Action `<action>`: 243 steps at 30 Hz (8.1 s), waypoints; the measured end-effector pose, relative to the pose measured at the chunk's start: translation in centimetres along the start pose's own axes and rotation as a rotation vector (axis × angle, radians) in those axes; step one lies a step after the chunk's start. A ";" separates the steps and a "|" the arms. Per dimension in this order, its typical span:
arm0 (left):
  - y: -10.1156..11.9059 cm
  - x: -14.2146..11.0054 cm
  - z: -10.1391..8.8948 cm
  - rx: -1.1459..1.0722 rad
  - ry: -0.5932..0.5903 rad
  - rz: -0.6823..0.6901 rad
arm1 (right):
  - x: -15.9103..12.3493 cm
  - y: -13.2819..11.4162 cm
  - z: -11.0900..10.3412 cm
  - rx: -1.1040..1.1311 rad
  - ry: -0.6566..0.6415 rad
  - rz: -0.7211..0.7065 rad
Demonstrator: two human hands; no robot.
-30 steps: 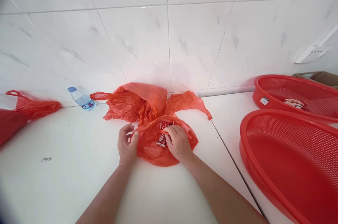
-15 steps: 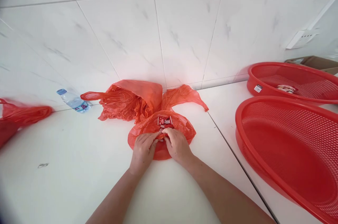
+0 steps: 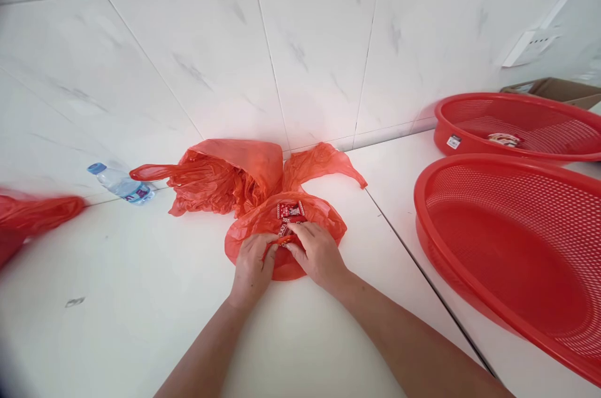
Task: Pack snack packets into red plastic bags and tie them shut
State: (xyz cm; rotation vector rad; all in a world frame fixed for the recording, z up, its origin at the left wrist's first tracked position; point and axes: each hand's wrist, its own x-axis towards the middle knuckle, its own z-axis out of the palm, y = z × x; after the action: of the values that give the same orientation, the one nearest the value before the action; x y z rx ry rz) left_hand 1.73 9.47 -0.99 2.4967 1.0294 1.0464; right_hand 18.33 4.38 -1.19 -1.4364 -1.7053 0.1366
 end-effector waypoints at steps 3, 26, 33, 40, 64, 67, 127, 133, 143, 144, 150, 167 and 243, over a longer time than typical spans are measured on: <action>0.0 -0.1 0.1 0.003 -0.027 0.001 | 0.0 0.0 0.4 -0.011 -0.007 -0.034; -1.9 0.3 -0.5 -0.008 0.047 -0.119 | -0.9 -1.6 0.6 -0.278 -0.228 -0.144; -1.5 0.4 -0.4 0.004 0.058 -0.079 | -0.6 -1.5 0.2 -0.063 -0.072 -0.120; -0.6 0.1 0.0 -0.018 0.088 0.063 | -0.1 -0.2 0.4 -0.071 0.061 -0.025; -1.5 0.0 0.3 0.048 0.010 -0.125 | -0.3 -0.3 0.8 -0.175 -0.016 -0.005; -2.0 0.1 0.3 0.105 0.045 -0.179 | -0.2 -0.3 0.7 -0.235 -0.108 -0.017; -1.0 0.2 0.2 -0.034 0.074 0.021 | 0.1 -1.3 0.4 -0.068 0.028 0.026; -0.4 0.3 0.2 -0.111 -0.030 0.038 | -0.2 -0.5 1.0 -0.072 0.024 0.026; -0.5 0.3 0.3 -0.082 -0.136 0.036 | -0.6 -1.1 0.9 -0.102 -0.002 -0.008; -0.5 0.3 0.3 -0.078 -0.142 0.035 | -0.7 -1.1 0.9 -0.102 0.002 -0.015; -0.3 0.3 0.2 -0.086 -0.167 -0.018 | -0.9 -1.0 1.1 -0.092 -0.001 -0.065; -1.0 -0.1 0.9 -0.162 -0.045 0.007 | -1.2 -0.3 1.0 -0.091 0.028 -0.013; -3.7 0.6 -2.0 -0.891 0.257 -0.720 | 0.0 4.8 -5.4 -0.306 -0.033 0.549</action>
State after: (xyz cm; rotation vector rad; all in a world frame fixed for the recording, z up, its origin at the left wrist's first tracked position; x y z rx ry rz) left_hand -1.30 12.50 -0.94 1.1827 1.0661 1.2100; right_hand 25.50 3.58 -0.68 -2.1193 -1.3552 0.2032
